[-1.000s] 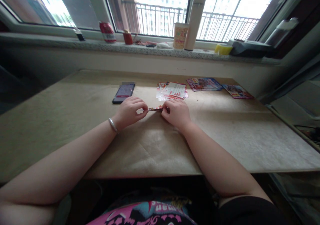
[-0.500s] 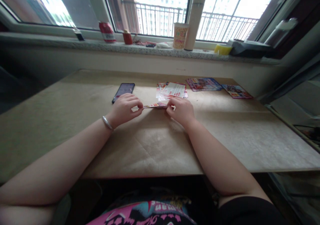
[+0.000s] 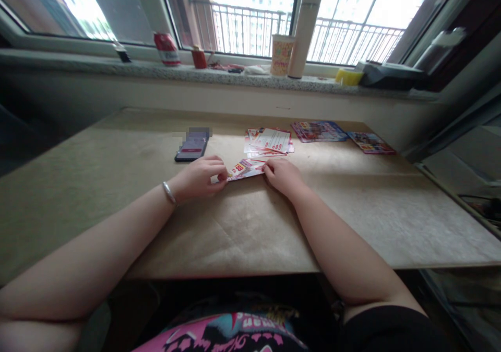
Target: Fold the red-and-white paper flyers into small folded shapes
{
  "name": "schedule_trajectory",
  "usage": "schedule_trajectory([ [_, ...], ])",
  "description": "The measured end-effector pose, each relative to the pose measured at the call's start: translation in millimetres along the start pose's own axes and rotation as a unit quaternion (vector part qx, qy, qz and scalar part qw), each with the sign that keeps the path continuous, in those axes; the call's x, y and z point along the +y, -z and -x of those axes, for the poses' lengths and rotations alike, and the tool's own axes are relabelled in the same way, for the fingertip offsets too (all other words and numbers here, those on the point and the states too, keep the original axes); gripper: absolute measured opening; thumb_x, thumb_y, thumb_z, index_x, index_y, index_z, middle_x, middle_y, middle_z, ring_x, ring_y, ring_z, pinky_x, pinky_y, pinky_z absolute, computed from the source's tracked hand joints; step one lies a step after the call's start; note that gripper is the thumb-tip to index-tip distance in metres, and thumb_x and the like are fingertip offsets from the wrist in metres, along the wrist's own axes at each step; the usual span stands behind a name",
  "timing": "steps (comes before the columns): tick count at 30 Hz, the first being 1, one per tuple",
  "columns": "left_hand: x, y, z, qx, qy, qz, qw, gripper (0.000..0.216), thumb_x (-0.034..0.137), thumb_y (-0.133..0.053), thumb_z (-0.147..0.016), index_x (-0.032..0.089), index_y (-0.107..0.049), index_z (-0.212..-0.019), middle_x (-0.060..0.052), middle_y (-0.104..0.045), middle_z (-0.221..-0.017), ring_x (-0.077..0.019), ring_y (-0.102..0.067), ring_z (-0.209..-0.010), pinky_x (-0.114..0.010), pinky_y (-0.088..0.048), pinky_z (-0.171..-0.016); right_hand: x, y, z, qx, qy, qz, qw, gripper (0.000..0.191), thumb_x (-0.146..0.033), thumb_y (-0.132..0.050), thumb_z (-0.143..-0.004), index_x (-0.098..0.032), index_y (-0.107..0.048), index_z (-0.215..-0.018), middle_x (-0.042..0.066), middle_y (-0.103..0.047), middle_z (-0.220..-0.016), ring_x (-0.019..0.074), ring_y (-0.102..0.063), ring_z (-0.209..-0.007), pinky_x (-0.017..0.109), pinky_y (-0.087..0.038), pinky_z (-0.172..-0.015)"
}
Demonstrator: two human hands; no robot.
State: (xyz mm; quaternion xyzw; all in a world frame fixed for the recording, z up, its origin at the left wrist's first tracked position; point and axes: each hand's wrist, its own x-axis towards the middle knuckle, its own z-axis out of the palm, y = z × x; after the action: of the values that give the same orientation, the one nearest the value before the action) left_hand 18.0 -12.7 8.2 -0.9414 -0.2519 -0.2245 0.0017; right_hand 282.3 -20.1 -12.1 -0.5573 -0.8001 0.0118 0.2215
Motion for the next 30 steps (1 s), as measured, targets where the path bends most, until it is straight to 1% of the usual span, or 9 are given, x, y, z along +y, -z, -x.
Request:
schedule_trajectory([
  [4,9,-1,-2,-0.026,0.012,0.053,0.998,0.009,0.02,-0.057,-0.079,0.019,-0.062,-0.071,-0.004,-0.065,-0.078,-0.0172,-0.058,-0.081,-0.027,-0.046,-0.073,11,-8,-4,-0.021,0.047,-0.044,0.998,0.033,-0.034,-0.043,-0.095,-0.02,-0.073,-0.095,0.008,-0.073,-0.099,0.0219,-0.063,-0.098,0.036,-0.046,-0.088],
  [7,11,-6,-3,-0.062,0.011,0.099,0.993,0.01,0.024,-0.057,-0.084,0.02,-0.065,-0.081,-0.003,-0.067,-0.084,-0.0159,-0.06,-0.082,-0.027,-0.048,-0.076,14,-14,-4,-0.029,0.089,-0.043,0.995,0.03,-0.037,-0.054,-0.089,-0.02,-0.071,-0.108,0.008,-0.069,-0.114,0.024,-0.058,-0.111,0.04,-0.042,-0.098],
  [9,9,-10,-4,-0.053,0.015,0.106,0.993,0.015,0.027,-0.054,-0.088,0.021,-0.067,-0.089,-0.004,-0.069,-0.091,-0.0171,-0.061,-0.089,-0.03,-0.049,-0.084,14,-16,-3,-0.029,0.102,-0.032,0.994,0.034,-0.037,-0.059,-0.085,-0.02,-0.068,-0.114,0.01,-0.066,-0.12,0.0262,-0.055,-0.116,0.043,-0.041,-0.101],
  [11,6,-16,-4,0.0,0.025,0.082,0.996,0.018,0.026,-0.053,-0.089,0.021,-0.069,-0.096,-0.007,-0.068,-0.106,-0.0204,-0.058,-0.106,-0.038,-0.044,-0.098,13,-17,-2,-0.029,0.104,-0.029,0.994,0.036,-0.036,-0.059,-0.086,-0.021,-0.067,-0.118,0.01,-0.064,-0.122,0.0266,-0.053,-0.118,0.045,-0.041,-0.102],
  [13,2,-20,-4,0.008,0.033,0.065,0.997,0.023,0.023,-0.049,-0.09,0.022,-0.068,-0.104,-0.006,-0.066,-0.115,-0.0211,-0.054,-0.116,-0.041,-0.04,-0.105,13,-17,-2,-0.032,0.105,-0.032,0.993,0.035,-0.035,-0.058,-0.087,-0.022,-0.067,-0.118,0.01,-0.064,-0.122,0.0261,-0.053,-0.118,0.045,-0.041,-0.102],
  [18,-4,-23,1,-0.066,0.116,-0.02,0.991,0.04,0.035,-0.05,-0.09,0.026,-0.056,-0.129,-0.004,-0.047,-0.144,-0.0318,-0.032,-0.138,-0.057,-0.022,-0.113,16,-20,-4,-0.035,0.105,-0.032,0.993,0.034,-0.036,-0.057,-0.087,-0.022,-0.067,-0.117,0.011,-0.063,-0.123,0.0259,-0.053,-0.119,0.046,-0.04,-0.103],
  [22,-4,-24,4,-0.105,0.148,-0.055,0.982,0.043,0.041,-0.046,-0.092,0.031,-0.052,-0.133,-0.003,-0.044,-0.147,-0.0373,-0.026,-0.14,-0.065,-0.014,-0.111,17,-24,-5,-0.027,0.105,-0.035,0.993,0.034,-0.037,-0.055,-0.088,-0.022,-0.068,-0.116,0.011,-0.064,-0.122,0.0251,-0.054,-0.117,0.045,-0.04,-0.103],
  [26,-2,-25,4,-0.125,0.155,-0.053,0.979,0.044,0.042,-0.042,-0.094,0.031,-0.05,-0.136,-0.004,-0.046,-0.145,-0.037,-0.027,-0.139,-0.062,-0.017,-0.112,18,-28,-6,-0.019,0.111,-0.051,0.992,0.032,-0.028,-0.054,-0.087,-0.021,-0.068,-0.115,0.011,-0.064,-0.121,0.0244,-0.054,-0.117,0.044,-0.042,-0.102],
  [30,-2,-25,4,-0.107,0.146,-0.056,0.982,0.043,0.044,-0.044,-0.093,0.03,-0.053,-0.133,-0.005,-0.051,-0.138,-0.0343,-0.027,-0.139,-0.056,-0.02,-0.113,17,-29,-6,0.013,0.119,-0.105,0.987,0.029,-0.018,-0.056,-0.082,-0.02,-0.07,-0.107,0.011,-0.064,-0.119,0.0242,-0.055,-0.116,0.044,-0.043,-0.102],
])
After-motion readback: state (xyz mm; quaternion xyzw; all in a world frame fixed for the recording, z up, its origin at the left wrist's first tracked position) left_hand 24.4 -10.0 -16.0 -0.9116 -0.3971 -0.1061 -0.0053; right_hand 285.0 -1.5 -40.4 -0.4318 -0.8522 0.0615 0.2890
